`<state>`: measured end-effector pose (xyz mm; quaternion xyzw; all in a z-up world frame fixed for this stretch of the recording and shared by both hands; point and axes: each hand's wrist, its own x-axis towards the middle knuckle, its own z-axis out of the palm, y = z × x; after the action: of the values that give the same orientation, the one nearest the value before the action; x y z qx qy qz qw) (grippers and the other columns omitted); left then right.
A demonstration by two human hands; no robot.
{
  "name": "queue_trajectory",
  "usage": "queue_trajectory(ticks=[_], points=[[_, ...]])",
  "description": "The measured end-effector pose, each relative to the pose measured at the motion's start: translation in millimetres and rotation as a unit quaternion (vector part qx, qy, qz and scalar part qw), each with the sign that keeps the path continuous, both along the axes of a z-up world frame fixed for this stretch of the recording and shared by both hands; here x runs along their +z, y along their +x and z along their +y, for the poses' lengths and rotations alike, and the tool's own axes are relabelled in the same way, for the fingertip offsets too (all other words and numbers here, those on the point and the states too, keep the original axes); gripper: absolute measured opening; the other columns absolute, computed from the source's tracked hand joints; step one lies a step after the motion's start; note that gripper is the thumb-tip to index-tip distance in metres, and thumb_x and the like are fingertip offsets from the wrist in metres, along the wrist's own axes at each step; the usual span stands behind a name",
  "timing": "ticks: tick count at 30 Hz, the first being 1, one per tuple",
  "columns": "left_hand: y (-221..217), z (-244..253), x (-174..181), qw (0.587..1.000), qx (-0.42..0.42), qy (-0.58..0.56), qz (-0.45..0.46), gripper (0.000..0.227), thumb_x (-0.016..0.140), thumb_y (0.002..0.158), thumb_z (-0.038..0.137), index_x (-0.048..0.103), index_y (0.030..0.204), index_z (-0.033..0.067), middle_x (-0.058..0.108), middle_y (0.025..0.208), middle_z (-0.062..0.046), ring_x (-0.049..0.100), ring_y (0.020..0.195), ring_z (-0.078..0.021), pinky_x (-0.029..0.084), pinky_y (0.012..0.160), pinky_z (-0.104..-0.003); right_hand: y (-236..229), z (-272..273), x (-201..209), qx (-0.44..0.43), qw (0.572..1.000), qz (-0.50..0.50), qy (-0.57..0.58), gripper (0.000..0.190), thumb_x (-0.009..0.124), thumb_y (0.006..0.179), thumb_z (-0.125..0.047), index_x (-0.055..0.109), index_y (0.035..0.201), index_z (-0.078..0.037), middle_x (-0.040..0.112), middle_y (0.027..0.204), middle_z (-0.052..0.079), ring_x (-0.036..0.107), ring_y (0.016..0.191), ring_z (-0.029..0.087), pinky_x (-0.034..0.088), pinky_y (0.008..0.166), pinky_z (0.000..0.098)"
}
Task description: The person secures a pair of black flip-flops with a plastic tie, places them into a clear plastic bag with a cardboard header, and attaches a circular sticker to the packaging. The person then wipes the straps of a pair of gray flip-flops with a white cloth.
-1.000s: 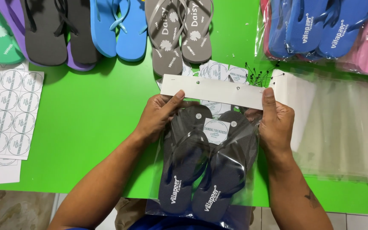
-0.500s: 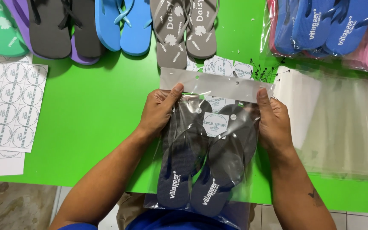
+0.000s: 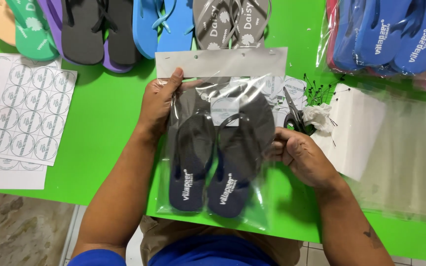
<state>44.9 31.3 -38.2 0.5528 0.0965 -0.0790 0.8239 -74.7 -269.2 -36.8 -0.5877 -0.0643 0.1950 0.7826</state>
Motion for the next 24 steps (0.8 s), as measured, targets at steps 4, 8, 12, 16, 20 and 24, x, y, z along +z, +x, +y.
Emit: queue_trajectory(ticks=[4, 8, 12, 16, 20, 24], points=[[-12.6, -12.2, 23.9, 0.999, 0.020, -0.019, 0.022, 0.039, 0.069, 0.097, 0.029, 0.075, 0.087, -0.0084, 0.078, 0.086, -0.021, 0.078, 0.067, -0.0206, 0.065, 0.064, -0.031, -2.0, -7.1, -13.1, 0.027, 0.999, 0.007, -0.029, 0.077, 0.066, 0.089, -0.057, 0.057, 0.139, 0.002, 0.075, 0.104, 0.014, 0.074, 0.093, 0.019, 0.062, 0.084, 0.0413], [-18.8, -18.5, 21.8, 0.995, 0.088, -0.050, 0.024, 0.038, 0.069, 0.097, 0.029, 0.073, 0.086, -0.0081, 0.078, 0.091, -0.020, 0.078, 0.069, -0.0195, 0.065, 0.066, -0.033, -2.0, 11.2, 22.6, 0.029, 0.994, 0.002, -0.108, 0.050, 0.076, 0.087, -0.021, 0.064, 0.130, 0.002, 0.077, 0.105, 0.017, 0.071, 0.091, 0.021, 0.060, 0.081, 0.0399], [-16.9, -21.6, 20.3, 0.990, 0.121, -0.068, 0.000, 0.036, 0.072, 0.095, 0.029, 0.069, 0.088, -0.0062, 0.078, 0.092, -0.023, 0.078, 0.069, -0.0226, 0.066, 0.070, -0.035, -2.6, 17.9, 14.8, -0.010, 0.998, 0.028, -0.053, 0.035, 0.079, 0.084, 0.001, 0.068, 0.118, 0.000, 0.076, 0.090, 0.008, 0.071, 0.074, 0.014, 0.057, 0.059, 0.0270], [-17.3, -21.5, 16.8, 0.988, 0.131, -0.085, 0.005, 0.032, 0.072, 0.095, 0.026, 0.067, 0.086, -0.0052, 0.077, 0.091, -0.023, 0.077, 0.069, -0.0209, 0.064, 0.069, -0.034, -8.7, 28.5, 26.5, -0.021, 0.998, 0.040, -0.048, 0.046, 0.081, 0.077, 0.008, 0.066, 0.120, 0.003, 0.079, 0.092, 0.016, 0.075, 0.077, 0.018, 0.063, 0.062, 0.0318], [-10.0, -17.7, 1.0, 0.989, 0.133, -0.071, 0.001, 0.030, 0.076, 0.093, 0.028, 0.064, 0.085, 0.0009, 0.076, 0.083, -0.020, 0.077, 0.065, -0.0209, 0.064, 0.066, -0.032, -5.1, 28.9, 24.9, -0.040, 0.998, 0.032, -0.041, 0.046, 0.082, 0.077, 0.007, 0.064, 0.119, 0.005, 0.079, 0.092, 0.021, 0.078, 0.078, 0.023, 0.067, 0.065, 0.0364], [-24.1, -27.9, 43.9, 0.985, 0.141, -0.099, 0.011, 0.037, 0.073, 0.091, 0.039, 0.067, 0.086, 0.0032, 0.074, 0.075, -0.013, 0.075, 0.065, -0.0188, 0.062, 0.065, -0.029, -0.6, 29.5, 26.5, -0.051, 0.998, 0.027, -0.039, 0.042, 0.083, 0.077, 0.004, 0.063, 0.115, 0.004, 0.077, 0.083, 0.021, 0.078, 0.073, 0.024, 0.067, 0.061, 0.0377]])
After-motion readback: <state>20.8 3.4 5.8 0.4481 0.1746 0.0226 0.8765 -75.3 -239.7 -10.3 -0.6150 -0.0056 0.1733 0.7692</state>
